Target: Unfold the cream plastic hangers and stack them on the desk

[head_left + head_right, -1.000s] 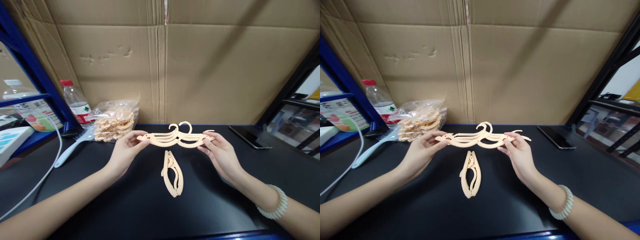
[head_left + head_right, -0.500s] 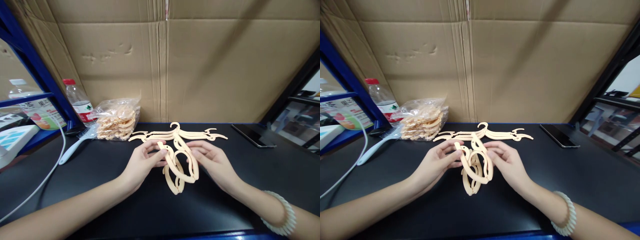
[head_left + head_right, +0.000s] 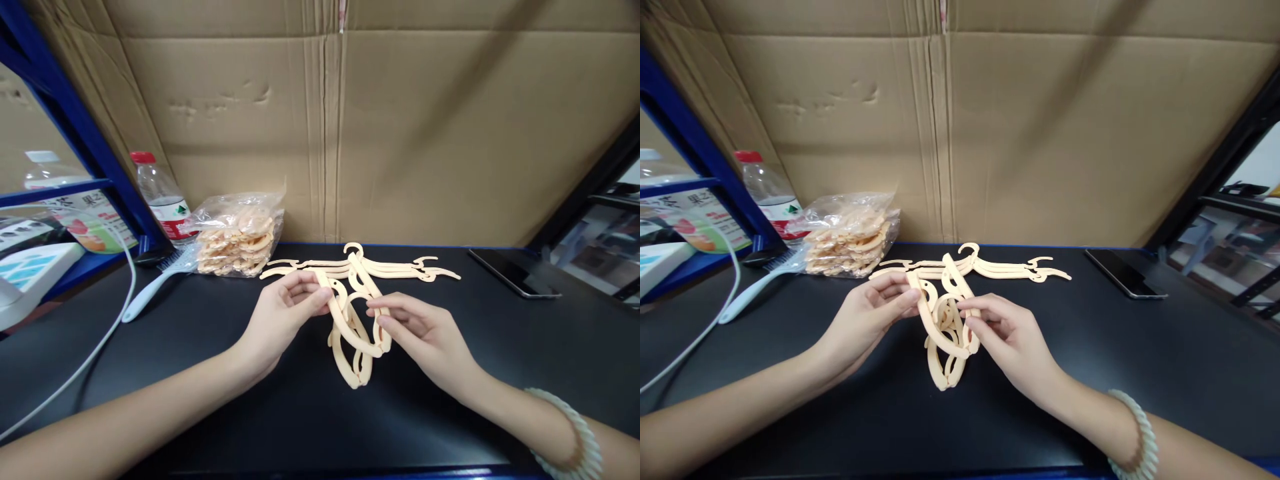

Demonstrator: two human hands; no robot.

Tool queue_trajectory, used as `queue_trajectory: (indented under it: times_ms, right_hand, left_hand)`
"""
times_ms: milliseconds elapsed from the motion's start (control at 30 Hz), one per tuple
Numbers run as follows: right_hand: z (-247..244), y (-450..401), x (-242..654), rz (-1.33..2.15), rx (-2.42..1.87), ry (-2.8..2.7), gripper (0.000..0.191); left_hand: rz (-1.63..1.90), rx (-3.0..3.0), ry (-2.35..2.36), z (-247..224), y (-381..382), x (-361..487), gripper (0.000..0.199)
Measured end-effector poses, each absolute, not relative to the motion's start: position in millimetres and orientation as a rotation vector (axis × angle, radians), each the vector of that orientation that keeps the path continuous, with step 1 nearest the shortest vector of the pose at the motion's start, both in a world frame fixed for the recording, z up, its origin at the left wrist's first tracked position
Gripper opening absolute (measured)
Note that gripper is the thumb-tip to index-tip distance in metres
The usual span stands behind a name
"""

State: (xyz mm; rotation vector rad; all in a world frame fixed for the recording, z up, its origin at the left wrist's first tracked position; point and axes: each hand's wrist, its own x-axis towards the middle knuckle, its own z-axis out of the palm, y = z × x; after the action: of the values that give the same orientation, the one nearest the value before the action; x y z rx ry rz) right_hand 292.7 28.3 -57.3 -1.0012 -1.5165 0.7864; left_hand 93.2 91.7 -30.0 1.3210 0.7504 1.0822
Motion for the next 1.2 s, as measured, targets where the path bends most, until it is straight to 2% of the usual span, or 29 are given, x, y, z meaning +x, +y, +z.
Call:
queue_trajectory:
  times_ms: [300,467,633,867,933,1033,1133,1200]
  right_hand:
    - [-56.5,24.7,293.0,0.597,-1.048,-1.744,0.021]
    - [-56.3,21.1,290.1,0.753,-1.003,-1.743,0.021]
    - [-53.0,21.0,291.1,0.895,-0.968,-1.782,0.038]
    - [-45.5,25.1,298.2,0.987,-0.961,-1.667,0.031]
    - [-47.4,28.5,303.5,0.977,-0.994,-1.576,0.03]
    - [-51.7,36.4,312.9,0.994,-1.077,-1.409,0.027]
    - [-55.8,43.8,320.4,1.0,-1.229,-1.421,0.024]
    - [-57.5,45.1,322.9,0.899,-1.353,-1.581,0.024]
  left_hand:
    - [1.018,1.431,0.719,-31.5,88.0,95.2,0.023]
    - [1.012,1.449,0.715,-33.1,90.2,96.9,0.022]
    - [0.821,1.527,0.702,-34.2,88.7,98.4,0.021]
    - [0.823,1.464,0.73,-37.8,87.6,97.0,0.034]
    - [0.904,1.59,0.758,-38.6,89.0,92.1,0.035]
    - [0.907,2.099,0.724,-37.9,85.6,83.5,0.028]
    - [0.655,2.616,0.546,-37.2,75.1,78.0,0.034]
    - [0.505,2.762,0.478,-38.2,68.1,77.1,0.042]
